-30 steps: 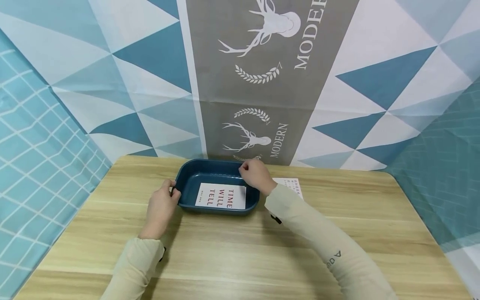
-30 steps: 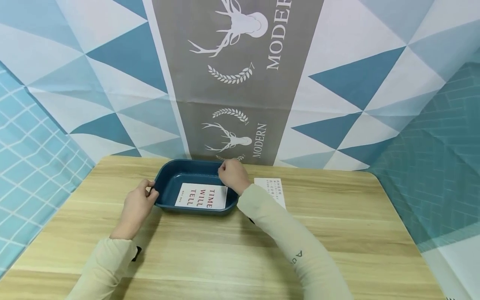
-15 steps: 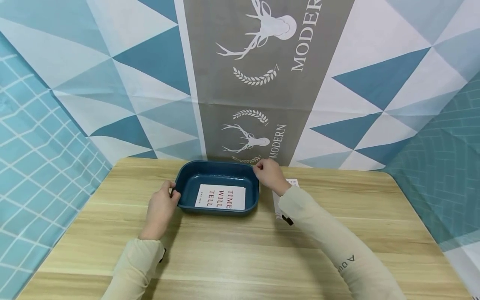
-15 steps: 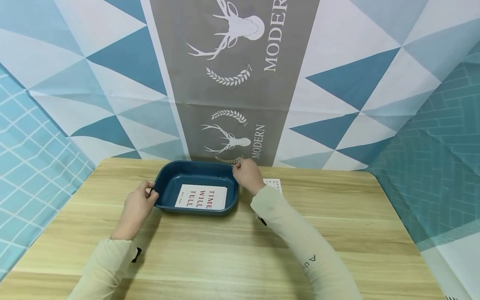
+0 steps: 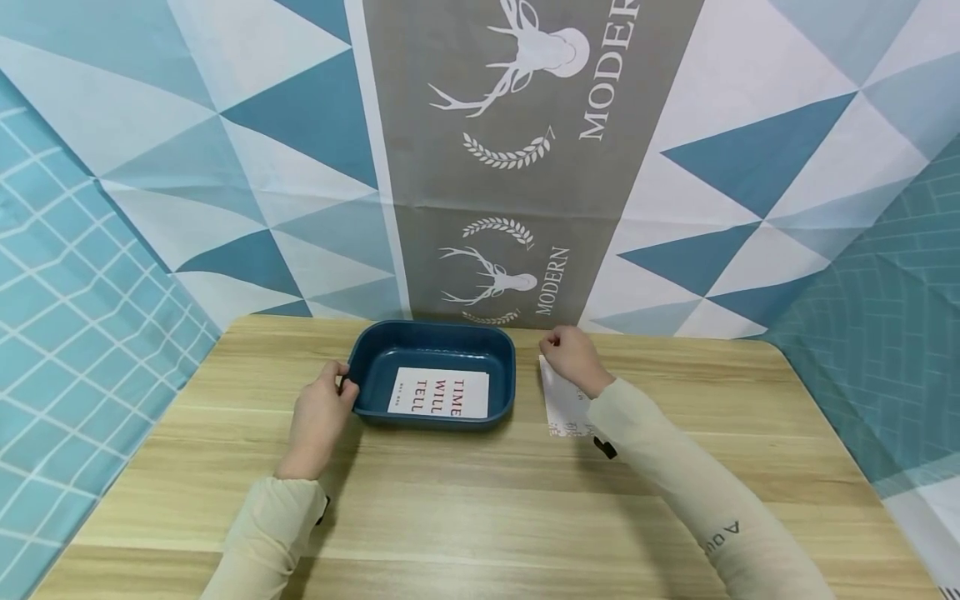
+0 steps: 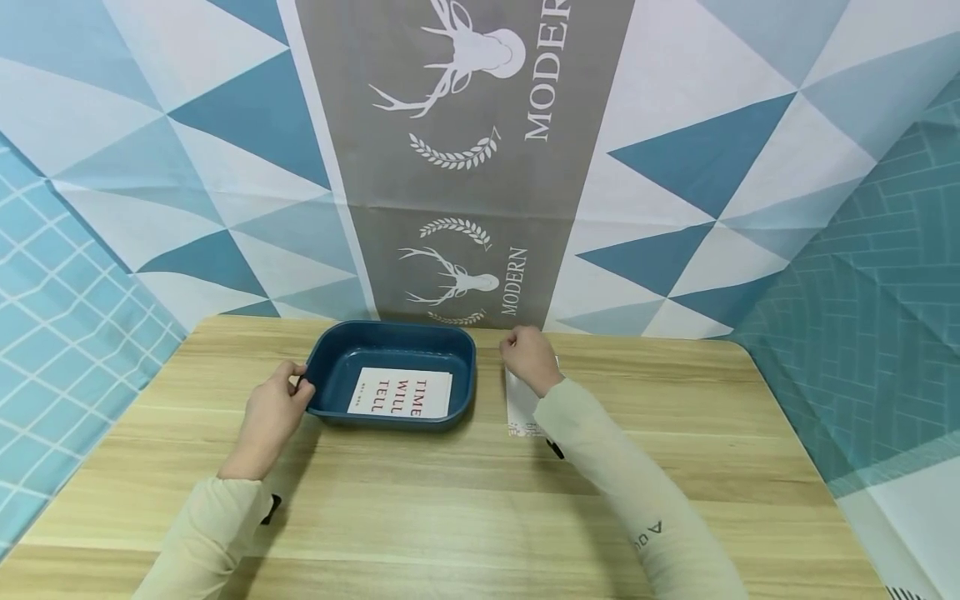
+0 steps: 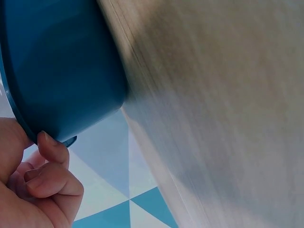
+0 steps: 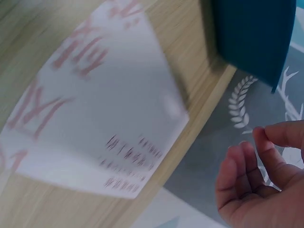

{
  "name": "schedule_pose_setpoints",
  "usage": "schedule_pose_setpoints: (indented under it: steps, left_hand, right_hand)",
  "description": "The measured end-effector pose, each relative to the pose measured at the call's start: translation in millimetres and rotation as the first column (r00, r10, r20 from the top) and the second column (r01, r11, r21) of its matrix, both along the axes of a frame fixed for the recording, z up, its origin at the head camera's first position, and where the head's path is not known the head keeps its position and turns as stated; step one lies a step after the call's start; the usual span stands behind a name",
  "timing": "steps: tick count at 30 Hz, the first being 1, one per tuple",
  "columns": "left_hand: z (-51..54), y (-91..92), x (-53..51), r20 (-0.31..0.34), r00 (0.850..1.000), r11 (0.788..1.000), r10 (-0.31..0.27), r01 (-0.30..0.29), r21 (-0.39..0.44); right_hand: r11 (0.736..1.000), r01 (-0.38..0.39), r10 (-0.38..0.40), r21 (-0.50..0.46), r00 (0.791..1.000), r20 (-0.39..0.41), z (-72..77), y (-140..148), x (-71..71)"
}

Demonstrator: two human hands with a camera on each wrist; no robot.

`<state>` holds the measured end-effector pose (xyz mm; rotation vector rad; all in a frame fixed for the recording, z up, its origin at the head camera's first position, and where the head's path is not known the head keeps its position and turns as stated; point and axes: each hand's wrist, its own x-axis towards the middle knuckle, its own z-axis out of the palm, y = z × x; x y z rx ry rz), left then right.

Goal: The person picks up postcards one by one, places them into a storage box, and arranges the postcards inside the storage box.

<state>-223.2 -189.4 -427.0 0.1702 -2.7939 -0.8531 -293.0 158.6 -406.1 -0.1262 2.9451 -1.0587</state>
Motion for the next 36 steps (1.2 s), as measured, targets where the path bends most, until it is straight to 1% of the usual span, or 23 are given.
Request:
schedule_pose_setpoints:
  steps: [4, 9, 12, 15, 21, 27, 33, 36]
  left_hand:
    - [-0.4, -0.3, -0.2, 0.0, 1.0, 1.0, -0.003, 0.003, 0.003]
    - [-1.2, -0.7, -0.8, -0.002, 1.0, 1.0, -0.005, 0.005, 0.008]
    - [-1.8, -1.2, -1.4, -0.002, 1.0, 1.0, -0.009, 0.009, 0.008]
    - [-2.5, -1.9, -1.7, -0.004, 1.0, 1.0, -0.011, 0.011, 0.008]
    - [-2.4, -1.3, -1.8, -0.005, 1.0, 1.0, -0.008, 0.008, 0.013]
    - [-0.2, -0.5, -0.7, 0.004, 1.0, 1.0, -0.009, 0.009, 0.016]
    - [0.4, -0.8, 0.1, 0.016, 1.0, 1.0, -0.014, 0.014, 0.013]
    - [0.5, -0.6, -0.1, 0.017, 1.0, 1.0, -0.013, 0.013, 0.012]
  right_hand:
    - [1.0, 0.016, -0.016, -0.001, 1.0, 0.026, -3.5, 11.5, 0.4]
    - [1.0, 0.03, -0.03, 0.005, 0.998, 0.053, -4.4, 24.4, 4.4]
    - [0.999, 0.049, -0.049, 0.005, 0.995, 0.082, -5.0, 31.6, 7.7]
    - [0.998, 0.063, -0.065, 0.025, 0.993, 0.096, -7.2, 38.6, 10.2]
    - [0.994, 0.098, -0.103, 0.044, 0.989, 0.104, -17.7, 50.2, 12.6]
    - [0.992, 0.117, -0.123, 0.052, 0.985, 0.119, -25.6, 56.4, 17.2]
    - [0.988, 0.139, -0.147, 0.064, 0.977, 0.153, -29.1, 57.7, 19.6]
    - [0.986, 0.151, -0.161, 0.073, 0.975, 0.155, -31.2, 58.3, 20.5]
